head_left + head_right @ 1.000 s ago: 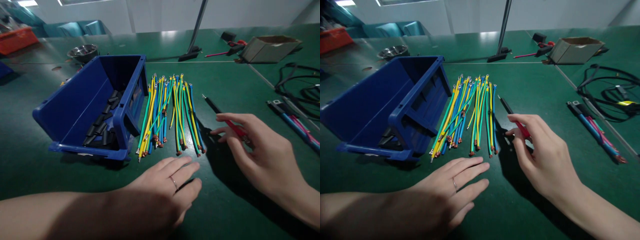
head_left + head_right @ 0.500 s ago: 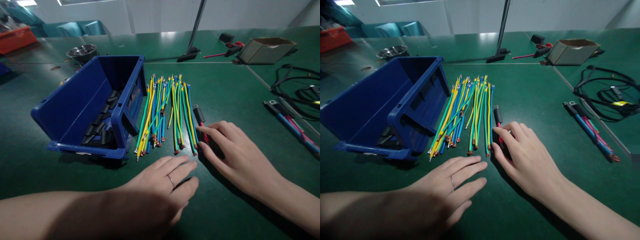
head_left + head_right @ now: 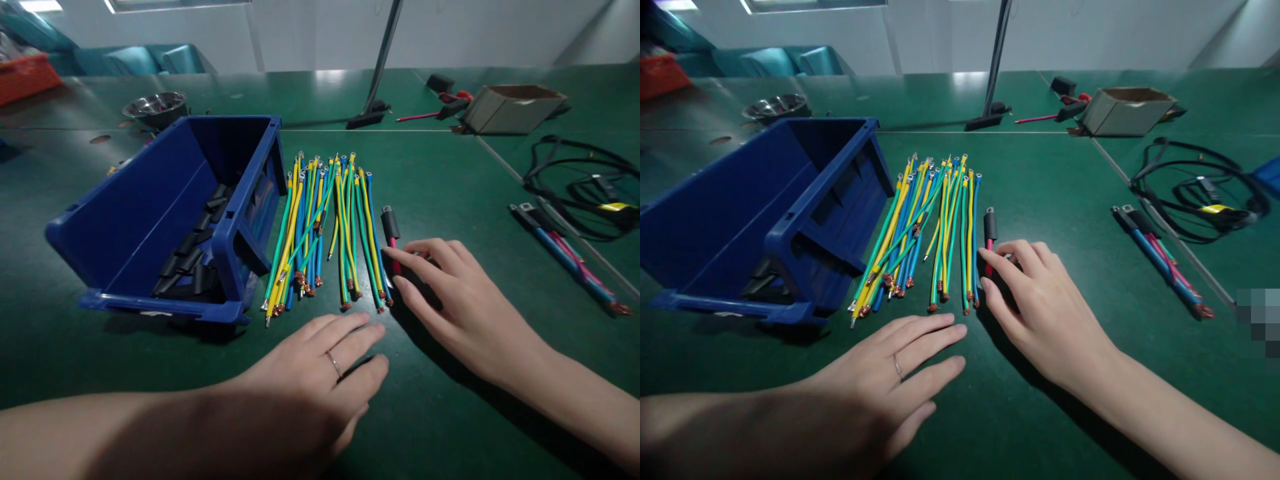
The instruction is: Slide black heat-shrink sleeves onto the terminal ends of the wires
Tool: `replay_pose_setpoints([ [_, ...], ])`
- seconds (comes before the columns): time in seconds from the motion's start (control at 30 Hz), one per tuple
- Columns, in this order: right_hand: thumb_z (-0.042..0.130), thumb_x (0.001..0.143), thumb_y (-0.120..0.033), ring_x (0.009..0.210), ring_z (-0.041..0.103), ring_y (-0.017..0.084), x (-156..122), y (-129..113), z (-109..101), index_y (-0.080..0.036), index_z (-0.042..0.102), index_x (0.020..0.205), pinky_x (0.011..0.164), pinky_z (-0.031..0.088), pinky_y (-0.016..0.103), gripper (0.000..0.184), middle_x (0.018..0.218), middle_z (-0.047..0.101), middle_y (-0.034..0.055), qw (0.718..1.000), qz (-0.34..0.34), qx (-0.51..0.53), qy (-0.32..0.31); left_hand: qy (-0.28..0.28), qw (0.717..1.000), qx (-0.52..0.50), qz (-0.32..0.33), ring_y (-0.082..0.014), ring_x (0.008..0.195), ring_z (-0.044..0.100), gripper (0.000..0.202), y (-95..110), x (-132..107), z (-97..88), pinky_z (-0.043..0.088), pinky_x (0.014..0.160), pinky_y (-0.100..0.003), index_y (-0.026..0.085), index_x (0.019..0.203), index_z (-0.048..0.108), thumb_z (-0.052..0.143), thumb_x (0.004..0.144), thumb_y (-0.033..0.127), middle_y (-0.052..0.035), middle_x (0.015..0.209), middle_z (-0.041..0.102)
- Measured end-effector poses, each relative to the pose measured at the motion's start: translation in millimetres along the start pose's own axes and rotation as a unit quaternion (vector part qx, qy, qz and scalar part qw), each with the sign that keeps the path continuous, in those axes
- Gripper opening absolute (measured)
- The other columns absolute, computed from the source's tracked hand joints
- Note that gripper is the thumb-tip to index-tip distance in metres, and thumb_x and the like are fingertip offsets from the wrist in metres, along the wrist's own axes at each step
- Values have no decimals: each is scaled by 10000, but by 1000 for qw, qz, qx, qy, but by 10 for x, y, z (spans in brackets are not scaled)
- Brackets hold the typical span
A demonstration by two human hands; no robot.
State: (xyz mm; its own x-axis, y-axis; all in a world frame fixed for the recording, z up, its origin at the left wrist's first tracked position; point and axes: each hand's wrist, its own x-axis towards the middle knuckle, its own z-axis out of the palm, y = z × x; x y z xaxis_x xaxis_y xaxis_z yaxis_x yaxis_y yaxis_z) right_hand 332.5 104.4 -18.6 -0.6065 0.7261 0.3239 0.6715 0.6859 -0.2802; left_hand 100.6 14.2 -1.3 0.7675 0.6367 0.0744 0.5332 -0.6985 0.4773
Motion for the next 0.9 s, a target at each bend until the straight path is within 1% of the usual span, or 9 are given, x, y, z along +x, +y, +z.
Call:
replay_pose_setpoints([
  [0.1, 462, 1005, -347, 1002, 565, 269, 4, 4, 1, -201, 615, 1335, 849, 493, 469, 392, 1189, 632, 136, 1000, -1, -4, -4, 8, 1000, -2, 2, -376, 1422, 456, 388, -9, 0, 14, 444, 1138, -535, 32, 1312, 603, 512, 956, 154, -261, 1497, 510],
  [0.17, 449, 1012, -345, 999, 568, 268, 1, 18, -2, -189, 610, 1324, 841, 480, 460, 384, 1194, 634, 138, 1000, -4, -21, -4, 10, 1000, -1, 3, -373, 1424, 453, 391, -11, 2, 23, 446, 1138, -533, 36, 1314, 601, 513, 953, 156, -260, 1495, 514],
  [0.3, 447, 1009, -372, 980, 574, 281, 2, 66, -35, -156, 644, 1222, 793, 450, 449, 361, 1139, 654, 134, 995, -25, -101, 0, 11, 1000, 10, 2, -363, 1426, 456, 390, -8, 2, 31, 435, 1150, -514, 41, 1315, 599, 500, 956, 154, -243, 1497, 521],
  [0.37, 458, 999, -393, 948, 573, 282, 10, 87, -65, -150, 666, 1176, 767, 444, 448, 365, 1099, 666, 126, 992, -37, -121, 3, 10, 1000, 13, 2, -360, 1429, 454, 388, -7, 2, 30, 430, 1156, -504, 45, 1317, 600, 490, 965, 163, -234, 1505, 517],
  [0.43, 483, 981, -408, 929, 570, 285, 21, 101, -96, -143, 679, 1158, 758, 447, 450, 374, 1078, 676, 123, 991, -45, -127, 3, 11, 1000, 11, 2, -359, 1427, 456, 386, -11, 4, 29, 428, 1159, -502, 43, 1317, 601, 490, 968, 165, -233, 1504, 518],
  [0.6, 526, 954, -415, 927, 546, 293, 45, 127, -157, -146, 708, 1118, 807, 466, 481, 364, 1052, 701, 116, 991, -58, -119, 8, 14, 1000, 1, 4, -368, 1432, 448, 399, -21, 0, 35, 426, 1158, -521, 41, 1323, 598, 520, 943, 136, -243, 1504, 513],
  [0.7, 519, 954, -432, 922, 540, 301, 50, 157, -188, -164, 723, 1086, 791, 464, 486, 362, 1031, 717, 108, 989, -56, -135, 10, 14, 1000, 2, 4, -374, 1431, 448, 397, -15, -10, 39, 430, 1153, -524, 34, 1326, 598, 506, 956, 145, -243, 1507, 510],
  [0.83, 481, 962, -477, 900, 533, 307, 48, 223, -233, -184, 729, 1059, 763, 441, 473, 396, 998, 726, 99, 986, -46, -160, 6, 5, 1000, 8, -1, -355, 1438, 442, 382, 1, -7, 30, 421, 1166, -498, 43, 1319, 604, 491, 978, 173, -224, 1515, 509],
  [0.9, 454, 970, -482, 885, 529, 307, 49, 268, -256, -184, 726, 1040, 756, 423, 463, 409, 968, 723, 101, 981, -45, -188, -2, -1, 1000, 13, -6, -345, 1445, 435, 376, 3, 1, 21, 415, 1173, -485, 53, 1318, 604, 491, 984, 183, -210, 1524, 504],
])
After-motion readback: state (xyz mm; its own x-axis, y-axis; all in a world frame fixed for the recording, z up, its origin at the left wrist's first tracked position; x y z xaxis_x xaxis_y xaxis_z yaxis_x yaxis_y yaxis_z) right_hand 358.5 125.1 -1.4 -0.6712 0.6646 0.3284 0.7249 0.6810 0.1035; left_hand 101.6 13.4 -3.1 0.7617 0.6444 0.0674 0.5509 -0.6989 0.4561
